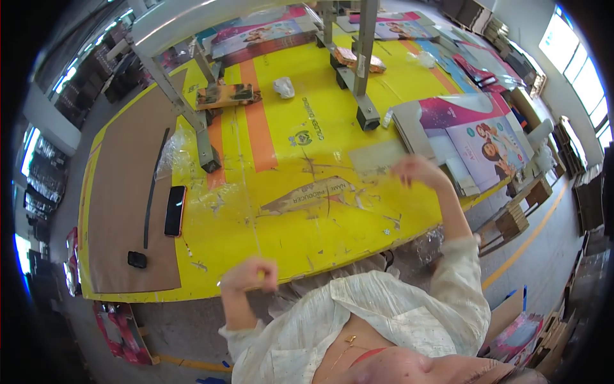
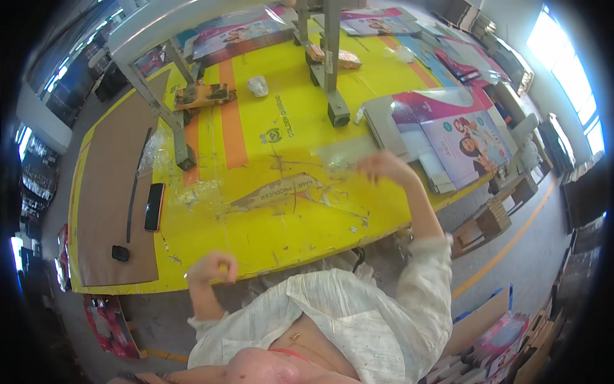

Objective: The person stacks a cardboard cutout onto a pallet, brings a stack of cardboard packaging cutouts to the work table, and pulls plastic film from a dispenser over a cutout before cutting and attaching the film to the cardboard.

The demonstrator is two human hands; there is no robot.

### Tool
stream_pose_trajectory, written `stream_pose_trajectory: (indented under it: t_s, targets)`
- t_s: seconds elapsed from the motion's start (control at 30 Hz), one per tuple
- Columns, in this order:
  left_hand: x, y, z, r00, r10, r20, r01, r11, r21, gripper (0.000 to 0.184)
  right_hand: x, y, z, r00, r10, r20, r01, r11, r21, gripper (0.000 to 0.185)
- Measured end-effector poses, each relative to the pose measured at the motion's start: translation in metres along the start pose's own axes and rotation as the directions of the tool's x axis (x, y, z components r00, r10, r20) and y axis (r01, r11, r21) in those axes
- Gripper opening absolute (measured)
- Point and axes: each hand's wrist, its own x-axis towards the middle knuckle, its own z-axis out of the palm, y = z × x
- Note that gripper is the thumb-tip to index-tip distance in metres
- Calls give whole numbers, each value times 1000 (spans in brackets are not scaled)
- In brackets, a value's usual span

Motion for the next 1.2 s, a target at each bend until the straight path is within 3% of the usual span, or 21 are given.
stream_pose_trajectory:
  t_s: [0.03,0.07,0.1,0.13,0.17,0.2,0.23,0.27,0.3,0.33,0.37,0.5,0.67,0.9,1.07,1.13,1.2]
  targets:
    - [-19,-11,8,984,-112,138,124,989,-85,14,-30,-4,8,952,54,303,-42,998,-44,20]
    - [-36,-25,20,938,-210,277,258,954,-151,13,-58,6,18,822,114,558,-155,988,26,25]
    - [-48,-41,36,906,-315,282,383,895,-231,15,-85,-6,38,632,308,711,-205,951,-229,27]
    - [-60,-63,52,863,-411,294,493,812,-312,17,-100,21,54,516,301,802,-292,942,-166,27]
    - [-73,-101,70,799,-508,323,602,689,-404,24,-112,56,70,465,387,796,-415,890,-190,27]
    - [-88,-139,89,718,-641,270,665,518,-539,29,-122,109,81,487,427,762,-567,818,-95,26]
    - [-100,-188,111,722,-645,250,653,516,-555,29,-132,166,91,507,465,726,-691,723,19,26]
    - [-109,-238,129,523,-836,163,692,305,-655,30,-147,244,103,657,474,586,-717,632,294,28]
    - [-117,-281,146,280,-958,63,606,126,-785,33,-163,324,115,780,463,421,-625,548,556,29]
    - [-117,-311,161,94,-995,-41,516,84,-853,33,-170,360,122,810,537,237,-545,538,643,30]
    - [-107,-329,166,37,-985,-167,513,162,-843,33,-166,361,127,761,638,119,-559,551,620,30]
    - [-37,-364,153,103,-862,-497,618,447,-647,34,-119,353,141,703,711,-36,-605,623,496,30]
    - [29,-367,85,87,-789,-608,685,490,-539,35,-36,327,141,709,701,-76,-625,674,394,31]
    - [36,-368,49,106,-790,-604,729,475,-494,36,18,311,134,706,705,-62,-670,694,264,32]
    - [-7,-362,84,193,-818,-542,761,473,-444,37,-22,333,140,753,658,-22,-648,747,148,33]
    - [-37,-354,102,249,-860,-446,790,447,-420,37,-44,342,139,783,621,25,-622,782,38,34]
    - [-65,-330,107,322,-918,-233,843,390,-370,38,-63,343,137,810,567,148,-536,819,-204,34]
